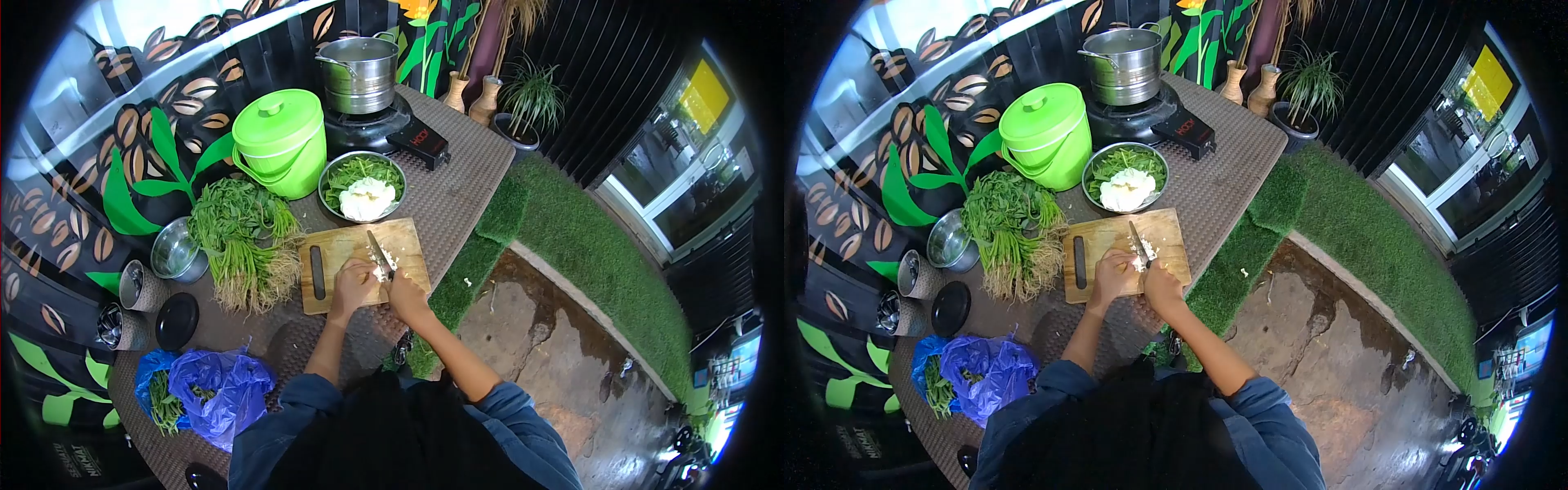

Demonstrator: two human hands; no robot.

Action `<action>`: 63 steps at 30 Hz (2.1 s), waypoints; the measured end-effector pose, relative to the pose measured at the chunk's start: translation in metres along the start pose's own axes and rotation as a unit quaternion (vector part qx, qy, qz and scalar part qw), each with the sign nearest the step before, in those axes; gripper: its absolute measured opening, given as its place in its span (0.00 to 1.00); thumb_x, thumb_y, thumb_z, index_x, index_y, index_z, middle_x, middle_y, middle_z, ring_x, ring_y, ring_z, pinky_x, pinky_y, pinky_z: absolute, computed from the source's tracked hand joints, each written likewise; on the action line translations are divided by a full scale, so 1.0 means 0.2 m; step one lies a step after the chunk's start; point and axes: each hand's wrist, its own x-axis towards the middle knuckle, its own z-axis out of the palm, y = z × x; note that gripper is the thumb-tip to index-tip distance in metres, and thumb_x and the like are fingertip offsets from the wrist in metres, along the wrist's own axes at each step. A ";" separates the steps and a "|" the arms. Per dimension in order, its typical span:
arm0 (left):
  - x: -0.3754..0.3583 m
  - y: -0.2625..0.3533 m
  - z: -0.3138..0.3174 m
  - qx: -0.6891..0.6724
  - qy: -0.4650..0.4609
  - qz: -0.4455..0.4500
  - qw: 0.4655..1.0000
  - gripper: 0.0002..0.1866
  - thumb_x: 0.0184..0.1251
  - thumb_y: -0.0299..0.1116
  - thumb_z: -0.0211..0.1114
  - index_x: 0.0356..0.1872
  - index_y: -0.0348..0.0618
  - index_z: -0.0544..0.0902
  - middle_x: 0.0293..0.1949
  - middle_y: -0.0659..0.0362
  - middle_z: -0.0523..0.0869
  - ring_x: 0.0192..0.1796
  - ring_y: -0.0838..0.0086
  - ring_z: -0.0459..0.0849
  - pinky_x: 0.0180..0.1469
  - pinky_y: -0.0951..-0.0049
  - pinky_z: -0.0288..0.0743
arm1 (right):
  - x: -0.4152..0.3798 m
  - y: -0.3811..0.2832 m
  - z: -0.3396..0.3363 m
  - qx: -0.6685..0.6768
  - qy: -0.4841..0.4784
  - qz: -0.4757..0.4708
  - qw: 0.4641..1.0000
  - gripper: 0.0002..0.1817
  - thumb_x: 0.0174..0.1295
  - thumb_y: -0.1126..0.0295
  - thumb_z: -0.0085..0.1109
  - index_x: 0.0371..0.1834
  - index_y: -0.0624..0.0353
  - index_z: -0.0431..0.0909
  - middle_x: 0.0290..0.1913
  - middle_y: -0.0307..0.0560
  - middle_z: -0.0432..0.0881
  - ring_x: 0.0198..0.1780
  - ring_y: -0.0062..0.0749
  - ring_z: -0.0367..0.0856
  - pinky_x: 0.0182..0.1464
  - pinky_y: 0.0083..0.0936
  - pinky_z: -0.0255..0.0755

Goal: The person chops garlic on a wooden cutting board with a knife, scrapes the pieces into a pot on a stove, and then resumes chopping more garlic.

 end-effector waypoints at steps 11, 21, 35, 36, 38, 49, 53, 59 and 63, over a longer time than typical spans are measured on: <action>0.00 0.00 -0.04 -0.033 -0.049 -0.003 0.998 0.12 0.53 0.25 0.69 0.41 0.39 0.87 0.41 0.54 0.87 0.48 0.67 0.81 0.53 0.71 0.75 | 0.03 0.00 0.11 0.006 0.015 0.036 0.999 0.13 0.65 0.67 0.44 0.46 0.66 0.65 0.28 0.62 0.83 0.33 0.53 0.85 0.35 0.43 0.80; 0.00 -0.01 -0.02 -0.018 -0.031 0.027 0.999 0.09 0.54 0.24 0.68 0.38 0.38 0.87 0.39 0.55 0.86 0.48 0.66 0.81 0.52 0.70 0.75 | -0.07 -0.05 0.15 -0.008 0.042 0.026 0.999 0.13 0.67 0.64 0.44 0.43 0.65 0.66 0.27 0.62 0.83 0.30 0.55 0.85 0.33 0.43 0.80; -0.01 0.01 -0.02 0.000 0.001 0.045 0.999 0.08 0.51 0.24 0.70 0.34 0.36 0.87 0.37 0.54 0.86 0.44 0.65 0.81 0.48 0.69 0.76 | -0.03 -0.03 0.15 0.010 0.054 0.029 0.998 0.13 0.66 0.66 0.45 0.45 0.66 0.66 0.25 0.61 0.83 0.30 0.55 0.85 0.32 0.43 0.80; -0.02 0.01 -0.02 -0.001 -0.002 0.046 0.999 0.08 0.51 0.24 0.70 0.34 0.36 0.87 0.37 0.54 0.86 0.44 0.65 0.81 0.48 0.69 0.76 | -0.02 -0.02 0.13 0.019 0.052 0.017 0.998 0.13 0.66 0.66 0.44 0.45 0.66 0.66 0.25 0.61 0.82 0.29 0.55 0.85 0.31 0.43 0.80; -0.02 0.00 -0.01 -0.009 0.011 0.028 1.000 0.06 0.51 0.24 0.71 0.32 0.37 0.87 0.35 0.55 0.86 0.43 0.66 0.82 0.48 0.70 0.76 | 0.00 0.02 0.07 0.024 0.049 0.004 0.999 0.13 0.66 0.67 0.44 0.45 0.66 0.66 0.25 0.61 0.82 0.30 0.55 0.85 0.32 0.43 0.80; -0.02 0.00 -0.02 -0.009 0.017 0.039 0.999 0.07 0.50 0.23 0.70 0.33 0.37 0.88 0.35 0.55 0.88 0.41 0.67 0.82 0.45 0.71 0.77 | 0.02 -0.03 0.05 0.025 0.002 0.013 1.000 0.11 0.65 0.69 0.43 0.44 0.67 0.65 0.31 0.63 0.83 0.34 0.54 0.85 0.36 0.42 0.80; -0.02 0.03 -0.02 -0.017 0.024 0.014 0.999 0.06 0.51 0.23 0.70 0.32 0.37 0.88 0.34 0.55 0.88 0.40 0.66 0.83 0.44 0.70 0.77 | -0.02 -0.03 -0.01 0.006 -0.006 -0.015 1.000 0.12 0.65 0.70 0.43 0.45 0.68 0.66 0.31 0.62 0.83 0.34 0.53 0.85 0.36 0.41 0.80; -0.03 0.01 -0.02 -0.017 0.021 0.027 0.999 0.08 0.50 0.22 0.71 0.34 0.37 0.88 0.34 0.54 0.87 0.40 0.68 0.84 0.43 0.72 0.78 | -0.03 -0.08 0.12 0.021 -0.010 0.054 0.998 0.14 0.65 0.67 0.45 0.47 0.67 0.66 0.33 0.64 0.83 0.38 0.55 0.85 0.42 0.45 0.78; -0.02 0.00 -0.01 -0.028 0.026 0.010 0.999 0.07 0.51 0.22 0.71 0.33 0.37 0.88 0.34 0.54 0.87 0.40 0.67 0.84 0.43 0.72 0.78 | 0.03 -0.02 -0.07 0.075 -0.070 0.025 0.994 0.17 0.66 0.63 0.45 0.47 0.69 0.66 0.37 0.67 0.82 0.42 0.59 0.83 0.45 0.48 0.76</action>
